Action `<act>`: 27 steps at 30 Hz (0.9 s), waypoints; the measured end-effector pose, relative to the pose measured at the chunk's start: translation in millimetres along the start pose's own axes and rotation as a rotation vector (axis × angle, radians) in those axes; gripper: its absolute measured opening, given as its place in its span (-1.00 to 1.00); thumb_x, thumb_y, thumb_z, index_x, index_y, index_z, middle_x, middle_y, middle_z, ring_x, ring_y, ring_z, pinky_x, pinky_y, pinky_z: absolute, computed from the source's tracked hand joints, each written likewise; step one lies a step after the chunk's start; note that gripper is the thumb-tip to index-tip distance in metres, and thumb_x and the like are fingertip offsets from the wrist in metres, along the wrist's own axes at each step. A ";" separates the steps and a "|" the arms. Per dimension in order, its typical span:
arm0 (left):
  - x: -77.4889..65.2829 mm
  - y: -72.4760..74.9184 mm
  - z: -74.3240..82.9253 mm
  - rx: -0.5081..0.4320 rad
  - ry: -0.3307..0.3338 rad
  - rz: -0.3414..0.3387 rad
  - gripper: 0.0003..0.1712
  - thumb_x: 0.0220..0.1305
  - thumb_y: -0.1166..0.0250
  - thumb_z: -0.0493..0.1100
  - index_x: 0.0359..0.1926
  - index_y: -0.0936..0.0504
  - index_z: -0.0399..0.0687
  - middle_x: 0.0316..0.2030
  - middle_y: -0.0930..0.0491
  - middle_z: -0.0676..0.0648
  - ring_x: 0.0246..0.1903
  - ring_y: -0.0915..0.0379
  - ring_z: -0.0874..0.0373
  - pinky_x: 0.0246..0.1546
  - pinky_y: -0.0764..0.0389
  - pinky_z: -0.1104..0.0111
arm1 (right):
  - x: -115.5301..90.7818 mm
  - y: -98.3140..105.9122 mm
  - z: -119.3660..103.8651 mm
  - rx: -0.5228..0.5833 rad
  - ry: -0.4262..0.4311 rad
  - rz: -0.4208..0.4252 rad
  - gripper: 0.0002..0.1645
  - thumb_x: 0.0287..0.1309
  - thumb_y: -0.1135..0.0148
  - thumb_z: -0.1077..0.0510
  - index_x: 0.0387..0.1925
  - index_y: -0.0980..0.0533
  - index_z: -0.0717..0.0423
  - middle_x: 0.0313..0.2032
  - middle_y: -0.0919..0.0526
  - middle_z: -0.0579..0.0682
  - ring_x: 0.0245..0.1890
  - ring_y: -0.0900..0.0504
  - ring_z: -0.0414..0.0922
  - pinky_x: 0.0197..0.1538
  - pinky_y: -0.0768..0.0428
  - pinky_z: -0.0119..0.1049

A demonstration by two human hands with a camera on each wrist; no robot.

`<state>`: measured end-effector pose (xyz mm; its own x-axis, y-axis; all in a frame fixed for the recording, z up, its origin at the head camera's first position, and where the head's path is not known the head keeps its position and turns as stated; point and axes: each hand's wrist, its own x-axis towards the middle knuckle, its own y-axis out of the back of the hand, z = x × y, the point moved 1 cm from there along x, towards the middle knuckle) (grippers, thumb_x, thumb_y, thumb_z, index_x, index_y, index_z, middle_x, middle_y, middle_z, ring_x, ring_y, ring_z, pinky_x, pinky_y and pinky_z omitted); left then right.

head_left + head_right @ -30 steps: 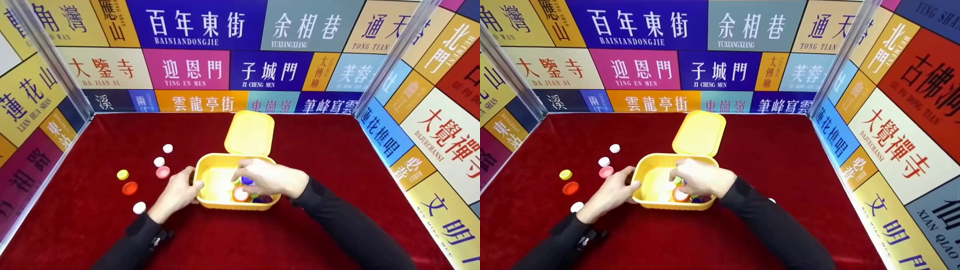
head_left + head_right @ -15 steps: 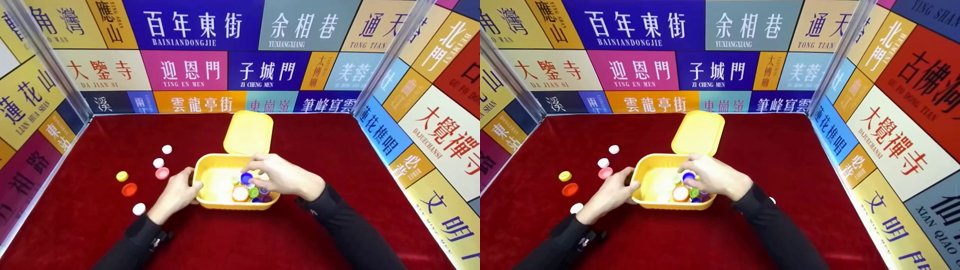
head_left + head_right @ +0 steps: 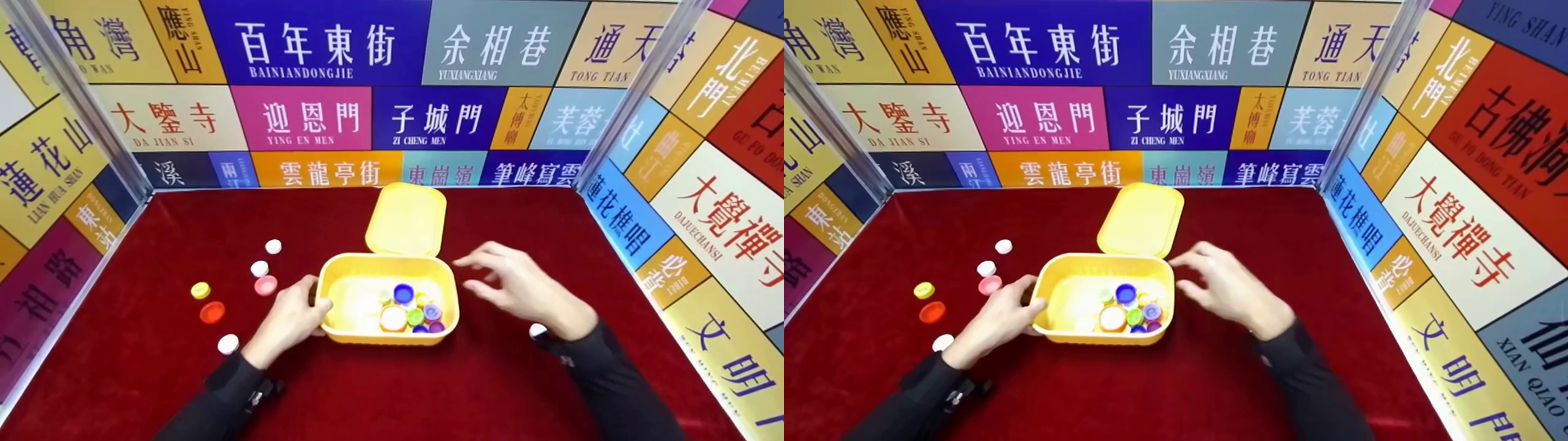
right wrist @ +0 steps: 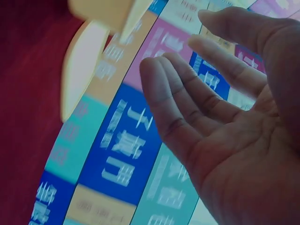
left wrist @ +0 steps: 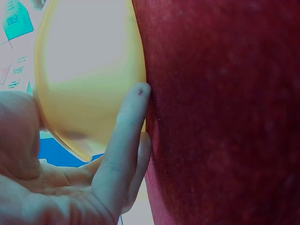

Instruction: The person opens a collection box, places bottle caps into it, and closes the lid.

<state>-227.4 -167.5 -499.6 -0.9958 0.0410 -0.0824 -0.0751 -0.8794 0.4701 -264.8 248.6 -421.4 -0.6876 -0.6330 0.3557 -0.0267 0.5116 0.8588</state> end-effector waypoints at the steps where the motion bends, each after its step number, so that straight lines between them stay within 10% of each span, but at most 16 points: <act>1: -0.1 0.0 0.0 0.001 -0.002 0.001 -0.52 0.48 -0.30 -0.28 0.36 -0.65 -0.30 0.09 -0.78 -0.31 -0.23 -0.92 -0.03 -0.39 -0.99 0.15 | -6.2 2.8 4.6 -0.015 -0.027 -0.001 -0.54 0.44 -0.63 0.20 0.31 -0.80 0.05 0.14 -0.83 0.09 -0.01 -0.85 -0.07 0.00 -1.00 -0.04; 18: -1.2 -0.5 1.5 0.013 -0.004 0.007 -0.52 0.50 -0.30 -0.26 0.37 -0.65 -0.28 0.04 -0.79 -0.28 -0.28 -0.91 -0.01 -0.40 -0.98 0.14 | -84.6 12.3 45.6 -0.110 -0.332 -0.211 -0.38 0.24 -0.78 0.07 0.31 -0.82 0.01 0.13 -0.78 0.07 0.05 -0.76 0.02 0.13 -0.80 -0.06; 27: -0.6 -1.7 0.0 0.005 0.004 0.008 -0.52 0.50 -0.31 -0.25 0.36 -0.65 -0.27 0.01 -0.79 -0.28 -0.29 -0.91 -0.01 -0.39 -0.98 0.14 | -91.6 7.4 51.3 -0.084 -0.305 -0.249 -0.53 0.16 -0.66 0.31 0.12 -0.88 -0.02 -0.02 -0.79 -0.02 -0.08 -0.80 -0.02 0.02 -0.83 -0.19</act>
<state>-226.6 -166.0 -500.4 -0.9961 0.0320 -0.0820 -0.0673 -0.8772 0.4754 -239.2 340.2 -466.6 -0.8519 -0.5234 0.0183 -0.1689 0.3075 0.9364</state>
